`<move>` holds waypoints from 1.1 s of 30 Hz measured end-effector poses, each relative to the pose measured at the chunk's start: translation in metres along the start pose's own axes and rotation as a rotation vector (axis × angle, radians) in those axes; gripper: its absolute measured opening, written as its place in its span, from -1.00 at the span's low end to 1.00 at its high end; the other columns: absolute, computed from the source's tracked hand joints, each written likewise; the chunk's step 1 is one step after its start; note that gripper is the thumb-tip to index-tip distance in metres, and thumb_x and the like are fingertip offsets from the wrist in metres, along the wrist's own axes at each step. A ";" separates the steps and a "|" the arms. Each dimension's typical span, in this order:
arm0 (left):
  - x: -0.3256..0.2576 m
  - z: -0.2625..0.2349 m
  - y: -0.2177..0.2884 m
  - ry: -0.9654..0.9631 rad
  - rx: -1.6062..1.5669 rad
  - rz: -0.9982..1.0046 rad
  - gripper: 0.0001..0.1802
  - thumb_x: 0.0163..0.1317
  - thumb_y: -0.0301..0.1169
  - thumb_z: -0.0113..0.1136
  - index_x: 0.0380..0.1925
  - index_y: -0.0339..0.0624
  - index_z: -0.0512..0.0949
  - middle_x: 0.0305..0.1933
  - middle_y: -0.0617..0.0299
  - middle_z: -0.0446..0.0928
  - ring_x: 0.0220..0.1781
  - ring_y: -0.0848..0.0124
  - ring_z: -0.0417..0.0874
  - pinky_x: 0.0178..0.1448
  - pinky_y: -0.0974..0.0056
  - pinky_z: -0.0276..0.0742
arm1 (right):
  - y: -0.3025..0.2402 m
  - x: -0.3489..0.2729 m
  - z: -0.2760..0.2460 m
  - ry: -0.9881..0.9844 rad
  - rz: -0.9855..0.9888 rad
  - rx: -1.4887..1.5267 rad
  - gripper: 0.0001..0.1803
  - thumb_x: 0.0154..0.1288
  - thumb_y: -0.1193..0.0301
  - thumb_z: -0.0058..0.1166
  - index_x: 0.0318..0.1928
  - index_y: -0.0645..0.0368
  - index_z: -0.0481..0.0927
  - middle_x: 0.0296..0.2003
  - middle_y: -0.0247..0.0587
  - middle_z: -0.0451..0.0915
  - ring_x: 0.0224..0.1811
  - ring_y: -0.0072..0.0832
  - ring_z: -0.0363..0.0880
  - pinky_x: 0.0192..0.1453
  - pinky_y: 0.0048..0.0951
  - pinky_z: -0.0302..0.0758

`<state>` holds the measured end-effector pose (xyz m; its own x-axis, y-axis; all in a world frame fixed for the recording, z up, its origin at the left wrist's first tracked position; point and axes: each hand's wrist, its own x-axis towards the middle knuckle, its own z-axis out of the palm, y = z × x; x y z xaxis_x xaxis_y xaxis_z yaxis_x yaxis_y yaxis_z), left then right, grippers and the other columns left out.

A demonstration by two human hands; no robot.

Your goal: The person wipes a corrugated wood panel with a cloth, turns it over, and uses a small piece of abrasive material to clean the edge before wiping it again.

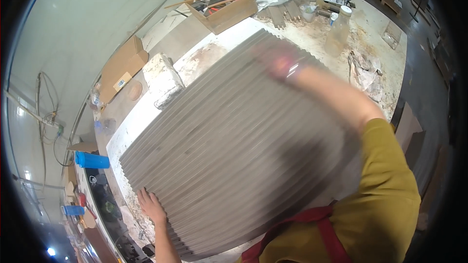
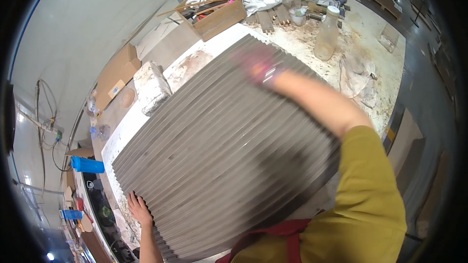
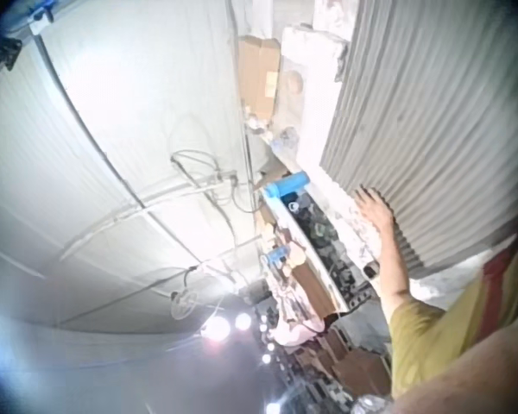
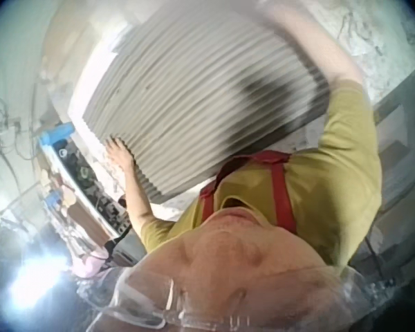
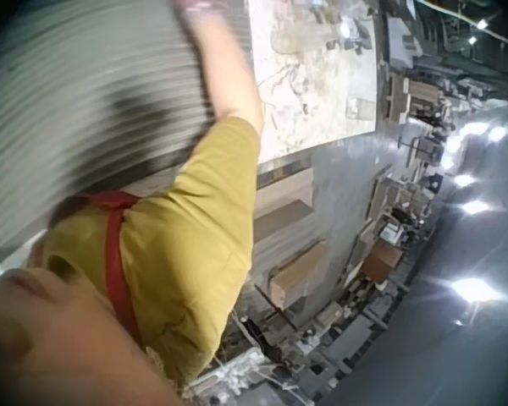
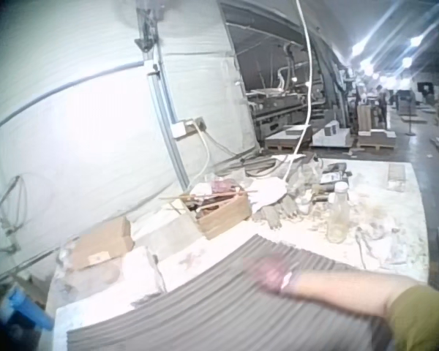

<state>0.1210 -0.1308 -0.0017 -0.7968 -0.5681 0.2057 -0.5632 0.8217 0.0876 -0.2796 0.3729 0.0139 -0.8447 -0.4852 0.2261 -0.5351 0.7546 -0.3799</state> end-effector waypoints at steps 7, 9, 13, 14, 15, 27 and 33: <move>-0.001 -0.001 -0.007 -0.023 -0.046 -0.029 -0.46 0.39 -0.12 -0.24 0.31 -0.05 0.25 0.44 0.07 0.11 0.44 0.10 0.11 0.36 -0.09 0.00 | -0.177 -0.004 0.041 -0.352 -0.336 0.176 -0.59 0.15 0.00 0.05 -0.07 -0.09 0.60 0.06 -0.10 0.51 0.25 -0.08 0.34 0.37 -0.05 0.18; -0.004 -0.002 -0.003 -0.035 -0.015 -0.046 -0.46 0.39 -0.12 -0.24 0.31 -0.05 0.25 0.44 0.08 0.11 0.43 0.10 0.11 0.35 -0.09 0.01 | -0.077 0.024 0.062 -0.151 -0.169 0.080 -0.59 0.26 0.18 0.01 0.10 -0.07 0.52 0.08 -0.06 0.51 0.19 -0.11 0.42 0.30 -0.03 0.27; 0.008 0.003 0.013 -0.043 0.003 -0.012 -0.46 0.39 -0.14 -0.25 0.31 -0.06 0.25 0.44 0.10 0.11 0.44 0.10 0.10 0.35 -0.09 0.02 | 0.146 0.029 -0.042 0.149 0.404 -0.518 -0.74 0.27 0.27 -0.08 -0.15 0.01 0.63 -0.26 -0.05 0.66 -0.22 -0.22 0.67 -0.20 -0.19 0.56; 0.001 -0.005 0.013 -0.059 0.006 -0.057 -0.47 0.39 -0.14 -0.25 0.31 -0.08 0.24 0.44 0.10 0.11 0.44 0.10 0.09 0.37 -0.09 -0.01 | 0.095 0.018 -0.069 0.078 0.379 -0.504 -0.75 0.26 0.30 -0.06 -0.13 0.04 0.60 -0.21 -0.02 0.64 -0.14 -0.17 0.64 -0.10 -0.15 0.53; -0.007 -0.006 0.004 -0.055 0.021 -0.077 -0.47 0.39 -0.14 -0.25 0.31 -0.08 0.24 0.44 0.10 0.11 0.44 0.09 0.09 0.37 -0.09 -0.02 | 0.065 0.016 -0.054 0.094 0.250 -0.420 -0.75 0.27 0.29 -0.06 -0.11 0.04 0.59 -0.20 -0.02 0.63 -0.12 -0.16 0.62 -0.06 -0.15 0.52; 0.001 -0.008 0.010 -0.052 -0.021 -0.036 -0.47 0.38 -0.19 -0.23 0.31 -0.11 0.24 0.42 0.00 0.11 0.42 0.04 0.09 0.42 -0.01 -0.05 | -0.131 0.031 0.057 -0.127 -0.389 0.075 -0.47 0.39 0.05 -0.23 0.24 0.04 0.35 0.15 -0.05 0.46 0.27 -0.05 0.31 0.36 -0.15 0.23; -0.005 -0.006 0.000 -0.050 -0.020 -0.035 -0.47 0.39 -0.20 -0.24 0.32 -0.10 0.22 0.43 0.01 0.10 0.43 0.02 0.08 0.42 -0.02 -0.06 | -0.104 0.064 0.074 0.003 -0.252 0.188 -0.61 0.30 0.10 -0.15 -0.19 0.07 0.64 -0.18 -0.11 0.62 -0.09 -0.21 0.56 0.06 -0.20 0.45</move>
<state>0.1266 -0.1280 0.0026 -0.7871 -0.5976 0.1531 -0.5868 0.8018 0.1133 -0.2767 0.2307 0.0018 -0.6860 -0.6448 0.3371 -0.7159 0.5155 -0.4709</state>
